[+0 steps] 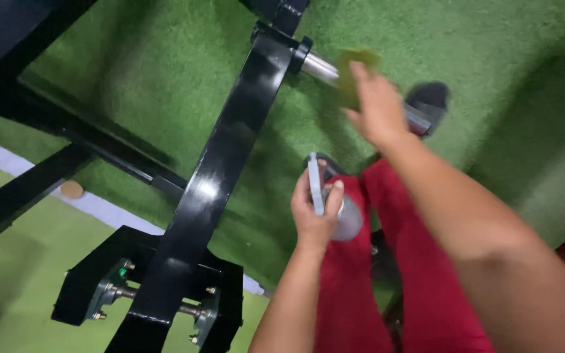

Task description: Wiping down and sanitizing various parts of a weight training machine using a spray bottle and a cleaning cloth.

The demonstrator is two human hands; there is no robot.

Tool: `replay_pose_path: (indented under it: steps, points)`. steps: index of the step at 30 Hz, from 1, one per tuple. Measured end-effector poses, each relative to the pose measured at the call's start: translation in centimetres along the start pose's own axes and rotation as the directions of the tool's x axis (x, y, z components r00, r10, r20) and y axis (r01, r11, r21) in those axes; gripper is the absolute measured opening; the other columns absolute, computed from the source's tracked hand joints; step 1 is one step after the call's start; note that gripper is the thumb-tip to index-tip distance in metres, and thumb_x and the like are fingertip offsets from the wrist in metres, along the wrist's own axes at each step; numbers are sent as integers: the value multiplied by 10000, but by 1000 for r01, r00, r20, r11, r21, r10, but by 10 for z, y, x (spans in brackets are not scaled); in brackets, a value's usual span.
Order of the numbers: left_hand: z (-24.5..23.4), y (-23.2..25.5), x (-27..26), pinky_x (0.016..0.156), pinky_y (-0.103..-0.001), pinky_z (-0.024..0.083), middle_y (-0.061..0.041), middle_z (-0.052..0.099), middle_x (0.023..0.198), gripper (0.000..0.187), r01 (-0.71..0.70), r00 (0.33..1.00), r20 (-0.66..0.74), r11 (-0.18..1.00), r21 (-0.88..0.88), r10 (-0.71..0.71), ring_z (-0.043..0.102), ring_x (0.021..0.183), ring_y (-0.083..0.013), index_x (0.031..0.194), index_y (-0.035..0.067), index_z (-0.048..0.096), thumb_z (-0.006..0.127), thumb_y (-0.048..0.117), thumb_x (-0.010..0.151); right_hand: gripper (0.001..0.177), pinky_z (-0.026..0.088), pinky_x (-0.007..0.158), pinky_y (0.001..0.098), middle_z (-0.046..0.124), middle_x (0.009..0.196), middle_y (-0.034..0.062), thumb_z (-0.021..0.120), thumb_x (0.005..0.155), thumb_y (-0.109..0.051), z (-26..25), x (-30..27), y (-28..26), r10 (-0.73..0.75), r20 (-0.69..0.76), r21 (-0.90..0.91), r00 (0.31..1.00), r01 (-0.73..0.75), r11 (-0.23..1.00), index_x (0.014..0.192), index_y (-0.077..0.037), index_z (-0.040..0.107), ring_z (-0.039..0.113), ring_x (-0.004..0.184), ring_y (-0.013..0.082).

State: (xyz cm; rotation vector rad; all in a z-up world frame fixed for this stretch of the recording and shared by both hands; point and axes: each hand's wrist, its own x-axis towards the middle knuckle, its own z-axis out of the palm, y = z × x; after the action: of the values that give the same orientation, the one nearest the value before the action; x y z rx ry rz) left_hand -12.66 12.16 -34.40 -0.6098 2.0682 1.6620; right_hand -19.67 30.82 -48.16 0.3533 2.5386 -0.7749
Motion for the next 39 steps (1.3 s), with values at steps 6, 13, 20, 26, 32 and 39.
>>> replay_pose_path:
  steps: [6, 13, 20, 26, 32, 39]
  points:
    - [-5, -23, -13, 880, -272, 555, -109, 686, 1323, 557, 49, 999, 12, 999, 8, -49, 690, 1035, -129, 1377, -16, 557, 773, 71, 870, 1062, 445, 992, 565, 552, 1292, 278, 931, 679, -302, 15, 47, -32, -133, -139, -46, 981, 128, 991, 1547, -140, 342, 555, 1171, 447]
    - [8, -22, -14, 816, -267, 565, -86, 716, 1264, 519, 105, 994, -8, 994, -5, -105, 680, 898, -97, 1338, -10, 599, 781, 74, 859, 936, 496, 923, 517, 608, 1136, 189, 913, 713, -241, -9, -36, 65, -21, -42, -15, 999, 20, 1000, 1512, -115, 442, 619, 1067, 411]
    - [40, 30, -17, 810, -270, 569, -72, 742, 1148, 499, -10, 999, 32, 990, 143, 5, 668, 838, -93, 1297, 0, 643, 811, 112, 841, 894, 504, 933, 517, 560, 1253, 275, 876, 717, -142, -18, -74, 135, 173, 85, 187, 981, -186, 965, 1500, -136, 445, 575, 1126, 475]
    - [76, 88, -38, 879, -280, 555, -51, 712, 1120, 475, -79, 996, -45, 993, 90, 83, 683, 970, -110, 1296, 10, 626, 794, 126, 867, 672, 555, 959, 468, 691, 1219, 212, 780, 822, -125, -75, -82, 162, 280, 220, 281, 935, -335, 899, 1450, -161, 544, 677, 1148, 395]
    - [128, 134, -63, 893, -290, 528, -48, 695, 1138, 410, -147, 971, -188, 989, 2, 145, 657, 1001, -137, 1265, 6, 642, 753, 83, 878, 482, 584, 844, 410, 710, 1142, 106, 696, 886, -247, -190, -81, 168, 373, 554, 683, 744, -662, 308, 1327, -105, 564, 704, 1001, 240]
    - [186, 185, -84, 789, -279, 540, -17, 680, 1020, 395, 108, 962, -197, 925, -365, -190, 639, 862, -108, 1243, 44, 656, 751, 119, 867, 344, 592, 724, 392, 679, 1031, 117, 623, 927, -265, -248, -35, 191, 262, 568, 678, 780, -624, 388, 1201, -60, 590, 692, 884, 227]
